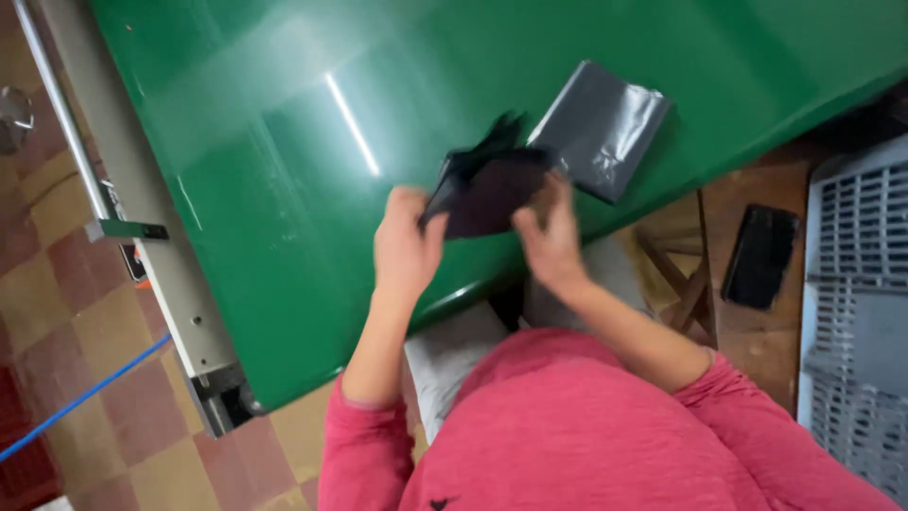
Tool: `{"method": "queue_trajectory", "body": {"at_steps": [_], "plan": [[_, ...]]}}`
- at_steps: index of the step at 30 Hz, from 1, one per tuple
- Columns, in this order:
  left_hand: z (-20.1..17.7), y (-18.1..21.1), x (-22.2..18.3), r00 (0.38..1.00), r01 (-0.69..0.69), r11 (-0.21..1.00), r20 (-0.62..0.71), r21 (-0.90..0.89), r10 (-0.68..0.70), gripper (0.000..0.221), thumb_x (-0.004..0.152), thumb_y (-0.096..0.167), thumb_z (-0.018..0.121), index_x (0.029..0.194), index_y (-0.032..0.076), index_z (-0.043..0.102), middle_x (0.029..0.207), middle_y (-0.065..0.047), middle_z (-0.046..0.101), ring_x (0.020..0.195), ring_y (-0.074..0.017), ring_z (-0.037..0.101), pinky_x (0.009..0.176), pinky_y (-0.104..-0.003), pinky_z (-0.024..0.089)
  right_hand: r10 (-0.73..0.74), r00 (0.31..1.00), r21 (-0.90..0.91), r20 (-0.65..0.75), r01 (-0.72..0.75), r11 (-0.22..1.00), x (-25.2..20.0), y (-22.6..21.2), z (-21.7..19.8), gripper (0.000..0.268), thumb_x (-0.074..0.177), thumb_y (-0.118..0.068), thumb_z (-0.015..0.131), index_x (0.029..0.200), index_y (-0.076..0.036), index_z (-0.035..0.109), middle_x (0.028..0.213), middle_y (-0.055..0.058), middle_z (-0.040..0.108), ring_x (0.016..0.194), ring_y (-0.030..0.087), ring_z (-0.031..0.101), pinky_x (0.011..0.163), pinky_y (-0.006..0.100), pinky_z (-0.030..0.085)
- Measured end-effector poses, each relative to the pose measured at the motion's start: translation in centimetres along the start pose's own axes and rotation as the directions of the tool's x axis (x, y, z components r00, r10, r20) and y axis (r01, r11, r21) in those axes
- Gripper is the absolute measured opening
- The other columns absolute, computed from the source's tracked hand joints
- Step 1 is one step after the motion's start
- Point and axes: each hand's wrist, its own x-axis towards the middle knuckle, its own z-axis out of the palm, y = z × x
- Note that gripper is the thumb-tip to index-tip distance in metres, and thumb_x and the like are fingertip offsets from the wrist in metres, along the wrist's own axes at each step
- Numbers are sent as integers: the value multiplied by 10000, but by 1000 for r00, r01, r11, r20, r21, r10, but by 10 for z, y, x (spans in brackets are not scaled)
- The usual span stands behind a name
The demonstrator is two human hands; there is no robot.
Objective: The recorder is folding black plastic bags on a workbench and placing them into a storage crate.
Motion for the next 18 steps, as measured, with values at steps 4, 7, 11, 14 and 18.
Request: {"method": "queue_trajectory", "body": {"at_steps": [4, 7, 11, 14, 18], "plan": [[87, 38, 44, 994, 94, 992, 57, -86, -89, 233, 982, 254, 678, 1094, 97, 547, 940, -191, 663, 881, -460, 658, 713, -524, 524, -234, 929, -159, -286, 194, 968, 14, -32, -72, 565, 1107, -111, 660, 1541, -1, 315, 1297, 162, 612, 1109, 244, 633, 993, 370, 511], [163, 29, 82, 995, 82, 996, 59, -22, -81, 291, 1021, 377, 619, 1100, 114, 521, 919, -170, 691, 830, -459, 671, 667, -567, 500, -343, 874, -406, -345, 190, 894, 48, -36, -100, 589, 1110, -157, 681, 1551, -11, 318, 1234, 196, 706, 1102, 312, 726, 974, 410, 570], [234, 6, 92, 969, 141, 970, 172, 197, -176, 375, 1029, 455, 562, 1103, 92, 509, 1027, -149, 679, 859, -410, 694, 660, -562, 523, -285, 891, -768, -352, -101, 632, 69, 8, -122, 798, 976, -247, 772, 1563, 26, 305, 1062, 233, 726, 870, 445, 698, 757, 540, 527], [236, 10, 97, 991, -13, 935, 128, 356, -35, 484, 946, 533, 634, 1106, 88, 533, 1069, -134, 642, 1009, -374, 663, 682, -494, 563, 18, 934, -763, -357, -303, 572, 74, -4, -122, 848, 989, -315, 756, 1627, -22, 281, 1099, 205, 706, 987, 413, 690, 853, 516, 527], [231, 21, 107, 991, -18, 947, 130, 320, -25, 595, 864, 523, 710, 1211, 70, 541, 1165, -133, 638, 1117, -389, 608, 766, -505, 563, -142, 941, -843, -308, -200, 499, 84, -30, -139, 933, 864, -328, 838, 1568, 6, 326, 1346, 215, 589, 1235, 416, 559, 1007, 528, 459]]}}
